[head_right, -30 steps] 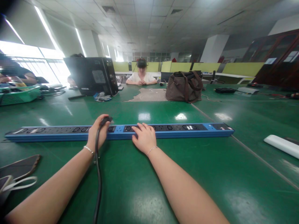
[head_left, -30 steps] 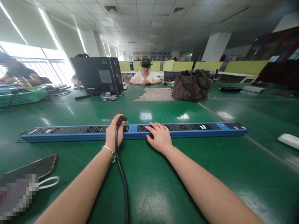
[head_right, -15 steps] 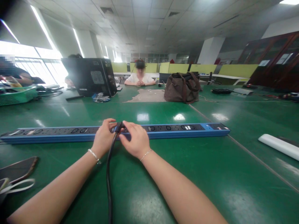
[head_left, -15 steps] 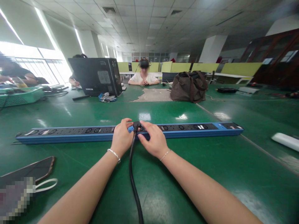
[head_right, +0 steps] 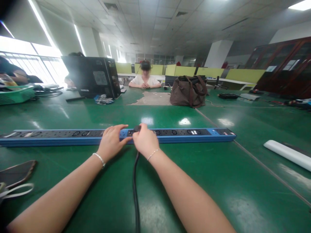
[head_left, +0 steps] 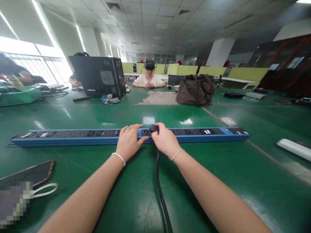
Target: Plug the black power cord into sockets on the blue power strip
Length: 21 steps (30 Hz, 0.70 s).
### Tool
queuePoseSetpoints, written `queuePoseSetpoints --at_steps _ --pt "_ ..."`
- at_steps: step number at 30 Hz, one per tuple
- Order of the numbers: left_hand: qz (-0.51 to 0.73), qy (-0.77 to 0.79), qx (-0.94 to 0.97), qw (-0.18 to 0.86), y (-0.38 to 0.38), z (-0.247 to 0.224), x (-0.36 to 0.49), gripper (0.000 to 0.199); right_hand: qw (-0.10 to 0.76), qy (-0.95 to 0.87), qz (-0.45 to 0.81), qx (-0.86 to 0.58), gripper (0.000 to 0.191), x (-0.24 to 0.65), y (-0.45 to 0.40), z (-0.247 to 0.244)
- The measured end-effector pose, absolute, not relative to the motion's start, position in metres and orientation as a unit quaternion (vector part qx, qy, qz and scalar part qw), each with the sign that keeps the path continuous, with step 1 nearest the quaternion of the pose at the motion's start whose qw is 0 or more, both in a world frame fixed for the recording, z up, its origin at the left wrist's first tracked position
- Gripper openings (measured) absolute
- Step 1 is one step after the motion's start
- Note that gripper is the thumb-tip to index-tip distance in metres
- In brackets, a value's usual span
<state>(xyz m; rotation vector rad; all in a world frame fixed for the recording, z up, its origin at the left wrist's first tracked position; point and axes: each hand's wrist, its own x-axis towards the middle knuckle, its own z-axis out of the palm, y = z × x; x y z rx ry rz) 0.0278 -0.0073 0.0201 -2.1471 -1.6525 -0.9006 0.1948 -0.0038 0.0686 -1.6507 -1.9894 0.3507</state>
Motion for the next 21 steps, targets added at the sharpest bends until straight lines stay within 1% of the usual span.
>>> queuePoseSetpoints --at_steps 3,6,9,12,21 --pt "-0.256 -0.609 -0.740 0.125 -0.002 0.015 0.015 0.058 0.263 -0.720 0.139 -0.628 0.037 0.224 0.019 0.075" --pt "-0.210 -0.628 -0.742 0.102 0.001 0.010 0.006 0.064 0.263 -0.711 0.180 -0.626 0.034 0.241 0.035 0.073" --pt "-0.202 -0.630 -0.744 0.095 0.002 0.008 0.003 0.061 0.251 -0.710 0.192 -0.629 0.034 0.241 0.039 0.068" --pt "-0.210 -0.627 -0.744 0.099 0.002 0.009 0.003 0.057 0.241 -0.716 0.165 -0.634 0.034 0.233 0.039 0.065" --pt "-0.223 -0.620 -0.745 0.106 0.001 0.009 0.003 0.056 0.177 -0.734 0.123 -0.644 0.036 0.222 0.043 0.071"
